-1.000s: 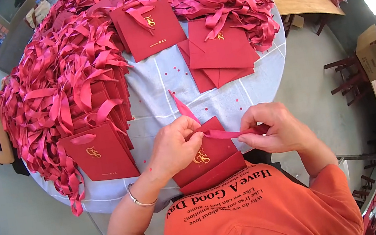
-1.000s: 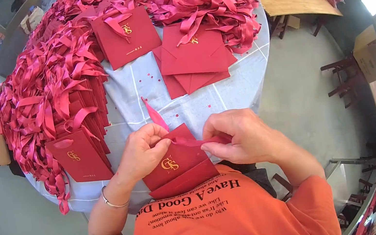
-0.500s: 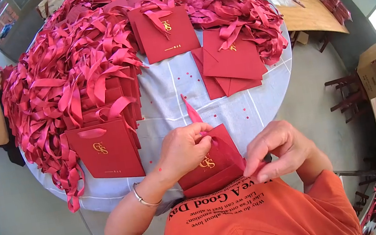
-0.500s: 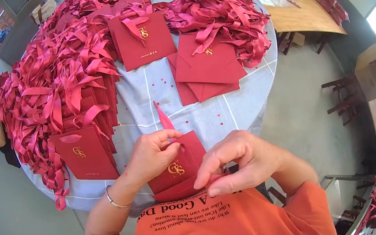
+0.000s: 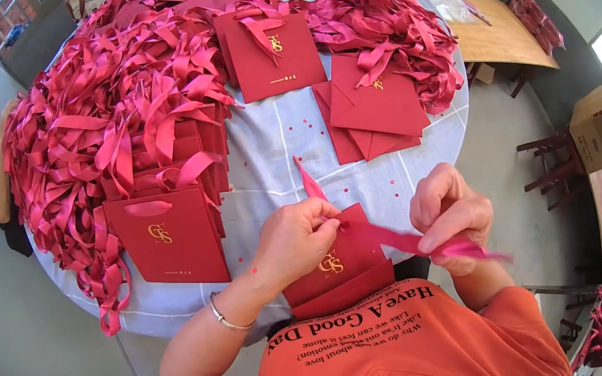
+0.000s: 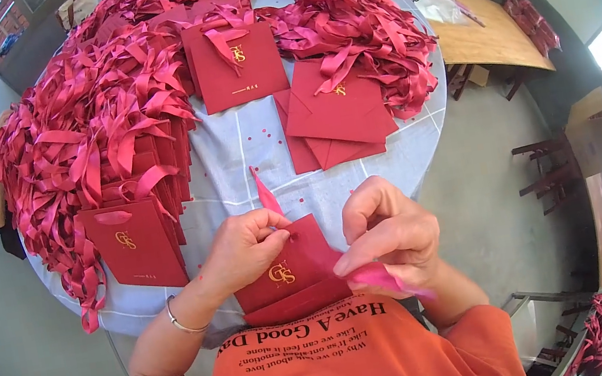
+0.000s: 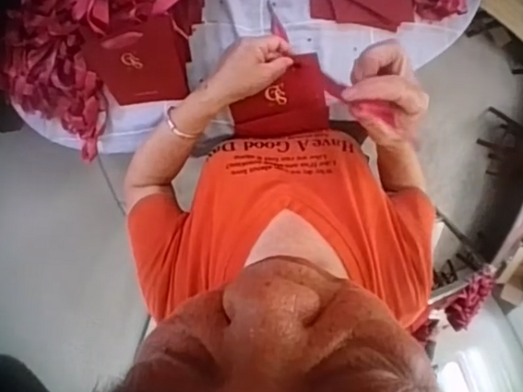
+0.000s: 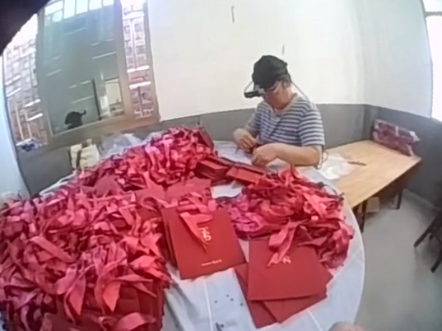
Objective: The person attaches decorative pink ribbons to red gift bags by hand.
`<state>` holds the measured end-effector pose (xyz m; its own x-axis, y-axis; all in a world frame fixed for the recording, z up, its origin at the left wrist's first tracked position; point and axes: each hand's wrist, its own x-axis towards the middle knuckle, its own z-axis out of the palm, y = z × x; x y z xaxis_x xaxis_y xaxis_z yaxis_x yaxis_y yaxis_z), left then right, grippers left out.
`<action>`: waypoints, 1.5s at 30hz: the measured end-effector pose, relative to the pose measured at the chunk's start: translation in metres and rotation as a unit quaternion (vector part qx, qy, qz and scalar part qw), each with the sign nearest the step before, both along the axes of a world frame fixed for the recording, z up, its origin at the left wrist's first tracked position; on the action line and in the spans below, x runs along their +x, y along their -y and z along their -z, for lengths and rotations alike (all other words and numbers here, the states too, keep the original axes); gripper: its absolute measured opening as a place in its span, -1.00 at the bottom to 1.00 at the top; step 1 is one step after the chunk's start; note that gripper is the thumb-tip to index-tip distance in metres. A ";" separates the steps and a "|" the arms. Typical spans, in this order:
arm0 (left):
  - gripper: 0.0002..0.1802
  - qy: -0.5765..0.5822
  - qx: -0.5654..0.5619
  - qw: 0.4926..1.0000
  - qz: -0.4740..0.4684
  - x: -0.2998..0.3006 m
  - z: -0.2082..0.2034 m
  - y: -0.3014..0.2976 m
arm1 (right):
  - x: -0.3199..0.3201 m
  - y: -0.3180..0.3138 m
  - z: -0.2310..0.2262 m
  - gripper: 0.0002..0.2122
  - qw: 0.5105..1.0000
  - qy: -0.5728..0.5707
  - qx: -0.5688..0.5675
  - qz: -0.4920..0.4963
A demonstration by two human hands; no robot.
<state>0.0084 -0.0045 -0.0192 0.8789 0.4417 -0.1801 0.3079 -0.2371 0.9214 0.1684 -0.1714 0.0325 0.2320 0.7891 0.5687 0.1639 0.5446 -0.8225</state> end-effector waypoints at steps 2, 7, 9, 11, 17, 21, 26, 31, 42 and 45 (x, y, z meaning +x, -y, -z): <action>-0.89 -0.007 0.016 1.000 -0.004 0.000 0.000 0.001 | -0.006 -0.005 -0.005 -0.87 0.999 -0.046 0.020 0.006; -0.89 -0.005 0.036 0.999 -0.018 0.002 -0.002 0.003 | -0.006 -0.007 -0.006 -0.93 0.992 -0.043 0.079 -0.089; -0.88 0.010 0.042 0.999 -0.017 0.002 -0.001 0.003 | -0.006 -0.008 -0.007 -0.91 0.990 -0.037 0.074 -0.113; -0.88 0.010 0.053 0.998 -0.021 0.001 -0.002 0.004 | -0.008 -0.010 -0.006 -0.88 0.986 -0.010 0.102 -0.132; -0.88 -0.013 0.064 0.998 -0.024 0.001 -0.006 0.004 | -0.011 -0.016 -0.007 -0.83 0.978 -0.011 0.112 -0.176; -0.88 -0.005 0.079 0.997 -0.025 0.001 -0.006 0.006 | -0.010 -0.011 -0.013 -0.79 0.982 0.057 0.110 -0.144; -0.86 0.009 0.088 0.996 0.008 -0.003 -0.008 0.001 | -0.014 -0.006 -0.022 -0.83 0.989 0.141 0.043 0.017; -0.68 -0.007 -0.119 0.991 0.068 -0.013 -0.005 -0.013 | -0.014 -0.031 0.003 -0.85 0.963 0.132 -0.187 0.141; -0.68 0.050 -0.150 0.986 0.050 -0.014 0.000 -0.015 | 0.017 -0.034 0.007 -0.92 0.975 -0.215 -0.040 -0.029; -0.71 0.078 -0.116 0.989 0.051 -0.013 -0.003 -0.011 | 0.019 -0.029 0.000 -0.90 0.933 -0.318 -0.059 -0.159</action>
<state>-0.0048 0.0063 -0.0162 0.9417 0.3128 -0.1240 0.1424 -0.0366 0.9891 0.1879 -0.1426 0.0322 0.2368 0.9237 0.3012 -0.5311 0.3827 -0.7560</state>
